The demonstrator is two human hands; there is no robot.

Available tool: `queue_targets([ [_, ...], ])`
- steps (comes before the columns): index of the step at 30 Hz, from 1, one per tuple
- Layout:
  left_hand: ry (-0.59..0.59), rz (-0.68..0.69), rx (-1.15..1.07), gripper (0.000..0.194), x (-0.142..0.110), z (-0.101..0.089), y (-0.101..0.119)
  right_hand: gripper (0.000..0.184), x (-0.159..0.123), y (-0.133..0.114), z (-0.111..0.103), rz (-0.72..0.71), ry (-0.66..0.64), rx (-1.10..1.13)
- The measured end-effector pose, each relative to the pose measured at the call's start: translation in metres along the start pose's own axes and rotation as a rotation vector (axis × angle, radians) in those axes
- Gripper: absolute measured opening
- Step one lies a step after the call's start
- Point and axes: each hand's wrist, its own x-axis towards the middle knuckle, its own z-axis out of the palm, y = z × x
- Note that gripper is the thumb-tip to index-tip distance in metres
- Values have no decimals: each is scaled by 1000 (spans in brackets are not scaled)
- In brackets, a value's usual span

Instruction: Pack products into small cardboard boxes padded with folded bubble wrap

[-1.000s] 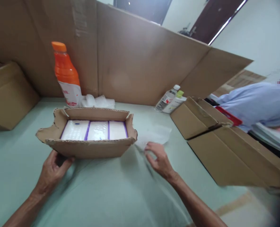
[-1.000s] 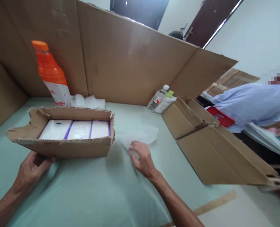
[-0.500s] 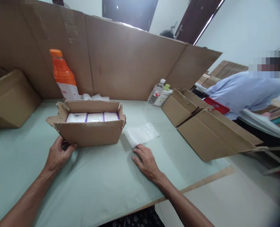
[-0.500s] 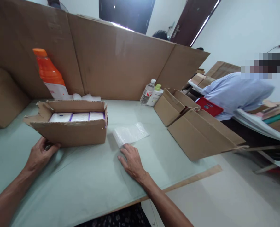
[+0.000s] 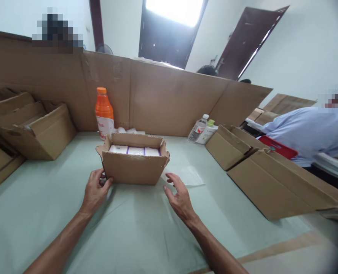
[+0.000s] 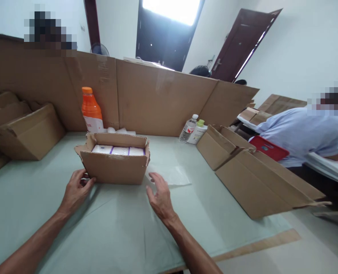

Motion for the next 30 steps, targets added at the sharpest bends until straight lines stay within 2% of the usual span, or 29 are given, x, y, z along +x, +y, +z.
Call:
queue_targets([
  [3,36,-26,15,39,0,-4,3,39,12,-7,12,31,4,-15],
  [6,39,-80,-17,40,-1,-7,5,35,10,-1,14,120,-15,8],
  [11,-47,-221,-165,52,-5,-1,4,45,3,13,18,186,-83,53],
  [19,-150,-339,-467,72,-7,2,10,59,16,3,28,73,-111,99],
  [24,-205,-335,-766,81,-5,5,10,68,30,14,38,58,-132,71],
  [27,-236,-371,-852,81,-5,8,11,65,28,17,34,81,-114,38],
  [30,-144,-424,-835,74,-4,8,9,52,8,4,15,50,-69,-37],
])
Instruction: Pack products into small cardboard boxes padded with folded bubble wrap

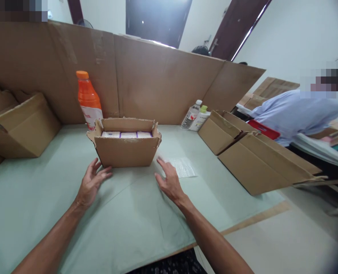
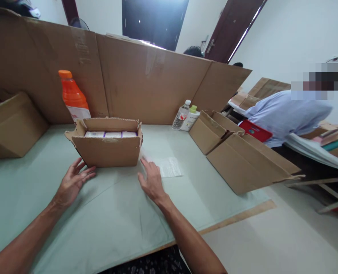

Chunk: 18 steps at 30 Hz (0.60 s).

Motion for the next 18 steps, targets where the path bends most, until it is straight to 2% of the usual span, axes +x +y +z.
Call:
queue_targets([
  [2,116,20,67,66,2,-4,0,40,-23,-13,-16,-128,-25,-42],
  [3,165,29,109,61,2,-6,-1,35,-35,-20,-23,-226,-97,-46],
  [5,224,42,187,49,3,-10,-1,26,-58,-30,-39,-395,-340,-16],
  [6,236,45,219,43,2,-11,0,23,-68,-32,-47,-430,-461,12],
  [7,239,49,250,39,1,-12,0,21,-76,-32,-55,-423,-551,42],
  [9,226,55,315,35,-3,-11,3,20,-87,-25,-71,-309,-598,113],
  [11,167,51,397,35,-8,-8,6,20,-89,-13,-85,-153,-537,173],
  [14,-18,40,611,38,-18,0,11,22,-80,8,-93,41,-409,142],
  [16,-172,64,804,39,-30,7,13,24,-68,19,-89,94,-360,35],
  [18,-353,159,998,39,-48,16,12,30,-54,27,-79,69,-366,-91],
])
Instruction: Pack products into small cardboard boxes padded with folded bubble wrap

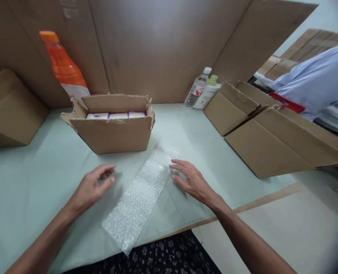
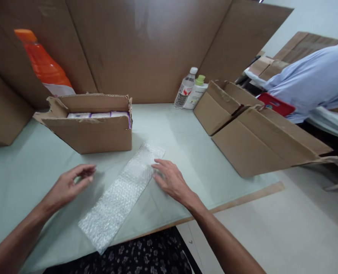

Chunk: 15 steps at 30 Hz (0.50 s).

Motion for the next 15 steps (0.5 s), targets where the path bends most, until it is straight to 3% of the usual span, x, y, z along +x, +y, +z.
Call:
queue_targets([
  [3,-175,247,266,36,-25,19,18,40,25,7,9,-96,-89,-160],
  [5,-261,321,339,35,-39,34,30,40,39,16,12,-160,-134,-212],
  [7,-344,324,311,35,-47,48,39,39,50,27,12,-176,-120,-234],
  [10,-432,263,182,33,-46,62,50,39,53,43,6,-122,10,-236],
  [13,-504,205,98,34,-37,69,57,41,32,41,-4,-159,92,-178],
  [15,-538,181,78,35,-30,70,60,43,6,26,-9,-268,-11,-113],
])
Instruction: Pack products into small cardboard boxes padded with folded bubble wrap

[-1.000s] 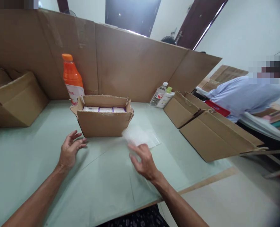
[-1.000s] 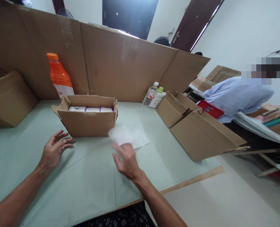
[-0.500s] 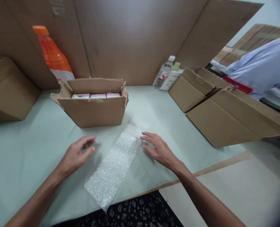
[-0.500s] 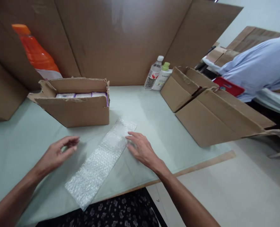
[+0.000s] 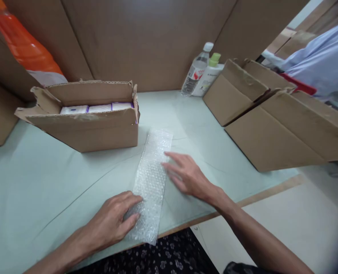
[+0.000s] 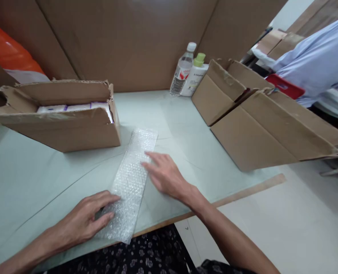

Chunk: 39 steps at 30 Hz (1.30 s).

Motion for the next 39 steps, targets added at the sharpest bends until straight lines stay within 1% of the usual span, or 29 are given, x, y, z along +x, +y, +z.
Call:
queue_targets([
  [3,0,-52,-32,33,5,-5,-2,47,-29,-40,2,-169,-239,110],
  [4,5,-71,-43,32,6,-6,-3,47,-36,-52,6,-204,-283,131],
  [5,13,-87,-54,31,6,-8,-5,44,-41,-61,13,-228,-290,143],
  [6,31,-97,-64,31,5,-10,-7,38,-43,-68,21,-240,-263,152],
  [7,59,-103,-72,31,3,-12,-9,31,-44,-72,29,-241,-208,165],
  [9,153,-103,-85,32,-5,-18,-16,25,-42,-74,42,-209,-64,253],
  [10,200,-105,-93,33,-10,-22,-19,26,-40,-73,45,-164,5,344],
  [12,258,-112,-131,35,-20,-30,-25,23,-36,-69,44,3,80,590],
  [14,247,-109,-206,43,-27,-35,-28,16,-31,-65,34,223,84,838],
  [16,215,-67,-285,57,-25,-35,-25,17,-26,-62,24,385,52,1041],
  [18,194,-29,-318,69,-13,-28,-17,22,-22,-60,18,460,33,1215],
  [19,187,-20,-316,70,-5,-23,-12,23,-20,-59,16,480,27,1285],
  [21,162,-29,-288,60,14,-12,-1,27,-19,-55,16,497,18,1359],
  [22,149,-36,-270,53,23,-7,3,30,-19,-52,15,502,25,1351],
  [24,148,-49,-237,43,39,-2,9,32,-18,-44,11,514,73,1225],
  [25,165,-55,-223,41,46,-1,11,29,-17,-39,8,517,102,1122],
  [27,207,-65,-200,40,57,-5,12,17,-10,-28,-3,497,149,909],
  [28,223,-68,-184,40,63,-8,12,13,-5,-22,-8,469,163,823],
  [30,273,-64,-121,41,75,-13,11,11,10,-7,-17,401,188,690],
  [32,402,-26,17,46,88,-16,11,8,27,10,-18,348,221,554],
  [34,571,69,220,54,99,-14,11,9,45,30,-12,304,236,402],
  [35,622,137,324,57,103,-11,10,9,52,39,-6,280,237,327],
  [36,629,209,416,58,106,-6,9,9,58,48,0,257,237,252],
  [37,592,268,487,57,109,-1,8,9,63,57,7,236,237,182],
  [39,457,321,565,52,112,11,3,14,68,70,21,209,249,73],
])
